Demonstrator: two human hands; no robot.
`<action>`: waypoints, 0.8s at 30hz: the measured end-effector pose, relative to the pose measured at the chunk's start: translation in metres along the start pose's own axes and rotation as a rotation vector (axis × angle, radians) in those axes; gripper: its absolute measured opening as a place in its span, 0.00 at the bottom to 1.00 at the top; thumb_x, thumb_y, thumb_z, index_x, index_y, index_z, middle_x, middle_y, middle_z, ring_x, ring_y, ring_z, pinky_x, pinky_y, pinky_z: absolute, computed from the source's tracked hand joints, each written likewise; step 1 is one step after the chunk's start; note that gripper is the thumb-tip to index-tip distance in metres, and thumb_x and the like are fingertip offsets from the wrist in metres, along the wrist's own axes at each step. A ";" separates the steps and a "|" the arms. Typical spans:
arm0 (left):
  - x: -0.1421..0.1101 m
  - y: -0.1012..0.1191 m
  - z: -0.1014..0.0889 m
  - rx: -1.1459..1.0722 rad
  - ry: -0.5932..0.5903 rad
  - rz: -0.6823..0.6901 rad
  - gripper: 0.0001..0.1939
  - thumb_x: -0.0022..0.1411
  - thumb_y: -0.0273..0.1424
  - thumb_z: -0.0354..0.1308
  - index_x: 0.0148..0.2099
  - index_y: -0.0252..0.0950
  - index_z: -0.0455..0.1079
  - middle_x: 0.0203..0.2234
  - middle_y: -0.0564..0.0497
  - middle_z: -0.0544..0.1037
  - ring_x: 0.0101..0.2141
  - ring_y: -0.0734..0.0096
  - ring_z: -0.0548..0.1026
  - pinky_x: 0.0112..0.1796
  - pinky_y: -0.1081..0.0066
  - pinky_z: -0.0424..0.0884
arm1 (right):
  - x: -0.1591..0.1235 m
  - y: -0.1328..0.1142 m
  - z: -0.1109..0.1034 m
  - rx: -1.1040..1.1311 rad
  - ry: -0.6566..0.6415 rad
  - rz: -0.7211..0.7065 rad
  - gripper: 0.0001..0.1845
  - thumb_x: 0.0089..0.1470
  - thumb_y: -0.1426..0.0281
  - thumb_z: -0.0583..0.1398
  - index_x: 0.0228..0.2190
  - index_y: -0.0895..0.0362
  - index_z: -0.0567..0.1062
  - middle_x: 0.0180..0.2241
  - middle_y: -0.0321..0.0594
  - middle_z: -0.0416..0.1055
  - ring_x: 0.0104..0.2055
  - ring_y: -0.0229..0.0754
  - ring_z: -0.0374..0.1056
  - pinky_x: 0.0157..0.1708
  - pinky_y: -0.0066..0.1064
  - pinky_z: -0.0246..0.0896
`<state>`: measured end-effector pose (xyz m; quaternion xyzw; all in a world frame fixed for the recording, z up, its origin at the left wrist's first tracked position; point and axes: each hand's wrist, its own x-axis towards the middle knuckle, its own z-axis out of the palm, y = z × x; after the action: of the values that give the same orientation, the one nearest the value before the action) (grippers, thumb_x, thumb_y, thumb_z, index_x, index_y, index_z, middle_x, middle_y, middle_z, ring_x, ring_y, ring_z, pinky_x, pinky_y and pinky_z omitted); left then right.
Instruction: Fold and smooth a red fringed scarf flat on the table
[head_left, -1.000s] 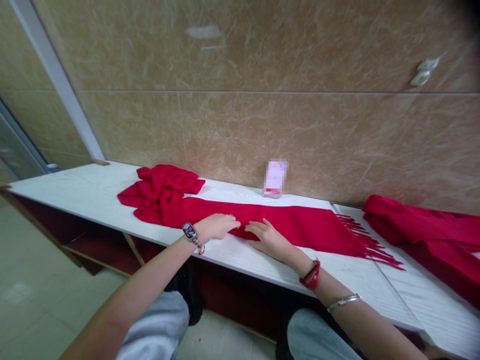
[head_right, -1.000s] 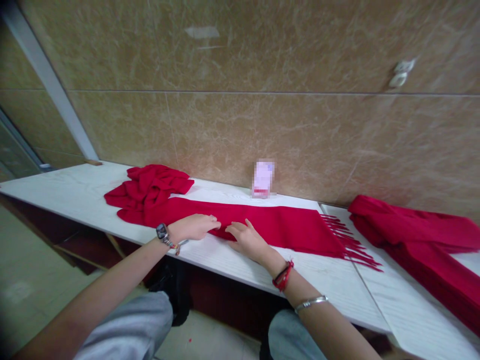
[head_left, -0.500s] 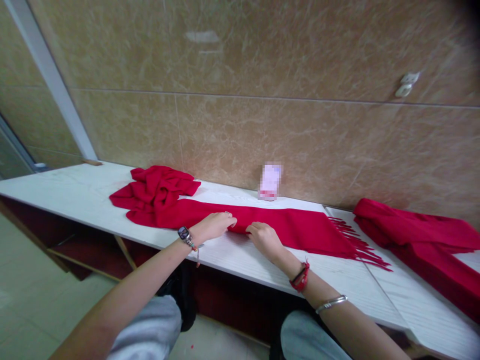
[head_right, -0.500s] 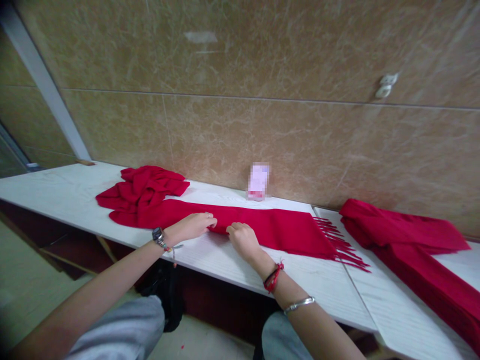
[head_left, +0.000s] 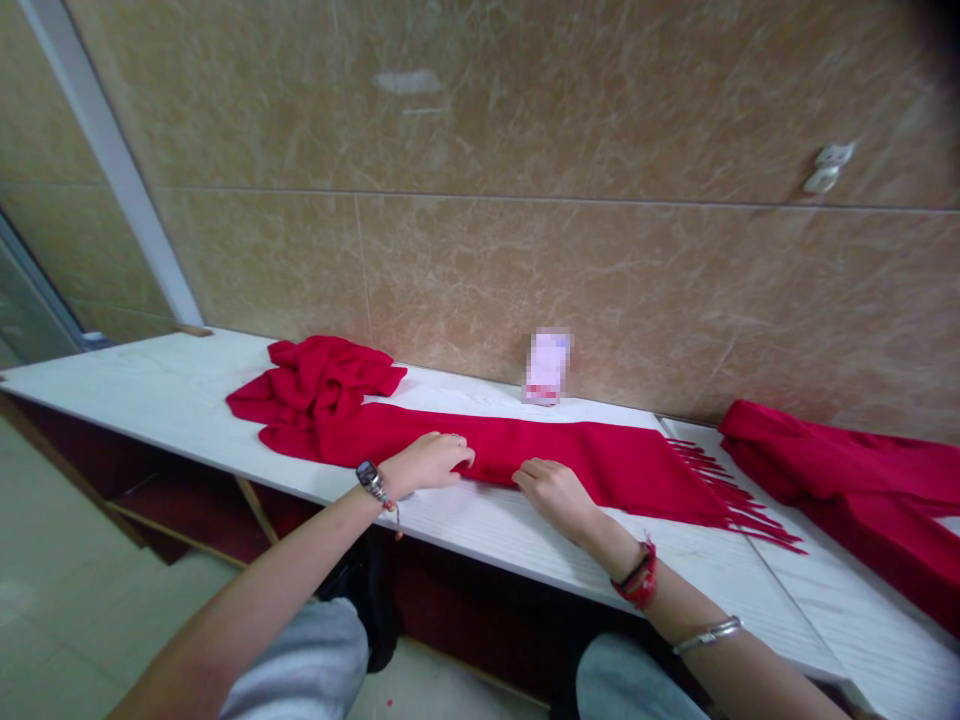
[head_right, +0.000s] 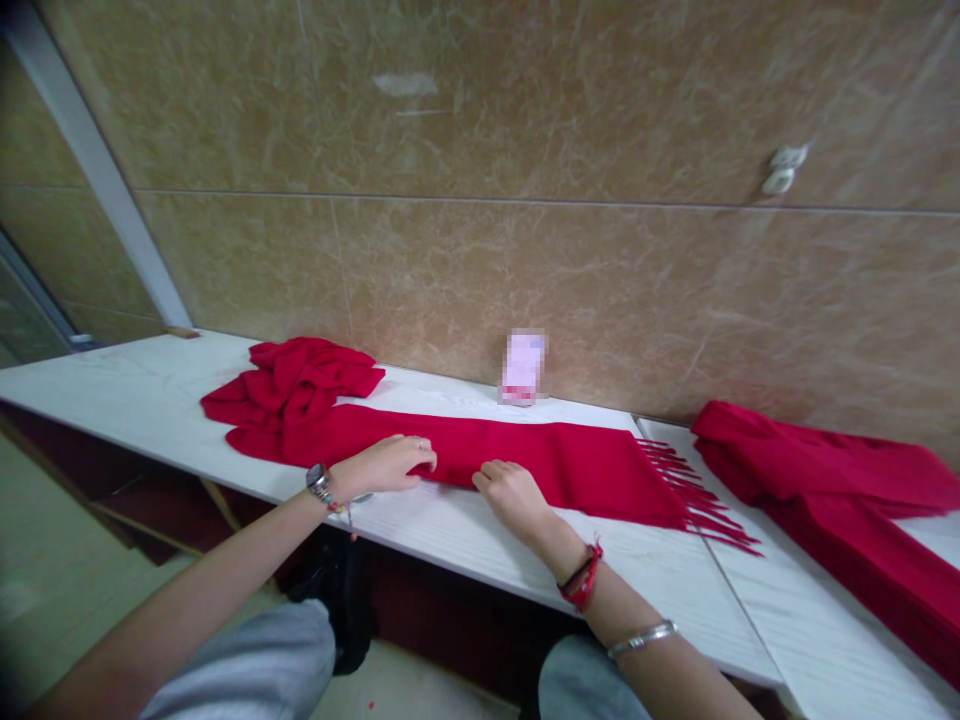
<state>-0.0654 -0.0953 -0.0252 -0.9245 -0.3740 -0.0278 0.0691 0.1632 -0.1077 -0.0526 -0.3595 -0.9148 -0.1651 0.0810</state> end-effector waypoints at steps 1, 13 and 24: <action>0.000 -0.001 0.000 0.026 0.006 -0.010 0.08 0.55 0.22 0.52 0.37 0.38 0.66 0.34 0.51 0.71 0.38 0.67 0.69 0.37 0.71 0.62 | 0.000 0.000 0.000 -0.012 0.000 0.001 0.10 0.57 0.76 0.51 0.30 0.59 0.71 0.29 0.40 0.69 0.32 0.40 0.64 0.32 0.29 0.55; -0.004 0.001 -0.009 0.055 -0.023 0.106 0.13 0.57 0.16 0.47 0.38 0.36 0.66 0.35 0.50 0.70 0.39 0.69 0.68 0.40 0.74 0.62 | 0.001 0.001 -0.009 0.090 -0.044 0.052 0.11 0.57 0.74 0.50 0.32 0.60 0.73 0.31 0.43 0.71 0.35 0.41 0.66 0.36 0.29 0.59; 0.009 0.005 -0.015 -0.053 -0.075 0.021 0.13 0.65 0.32 0.45 0.40 0.39 0.71 0.36 0.51 0.74 0.39 0.70 0.70 0.41 0.74 0.62 | -0.042 0.024 -0.019 0.601 -0.273 -0.005 0.22 0.59 0.66 0.46 0.54 0.53 0.61 0.59 0.40 0.53 0.60 0.42 0.47 0.58 0.38 0.43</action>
<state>-0.0551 -0.0950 -0.0103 -0.9303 -0.3655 -0.0021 0.0306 0.2113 -0.1248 -0.0401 -0.3361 -0.9259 0.1619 0.0599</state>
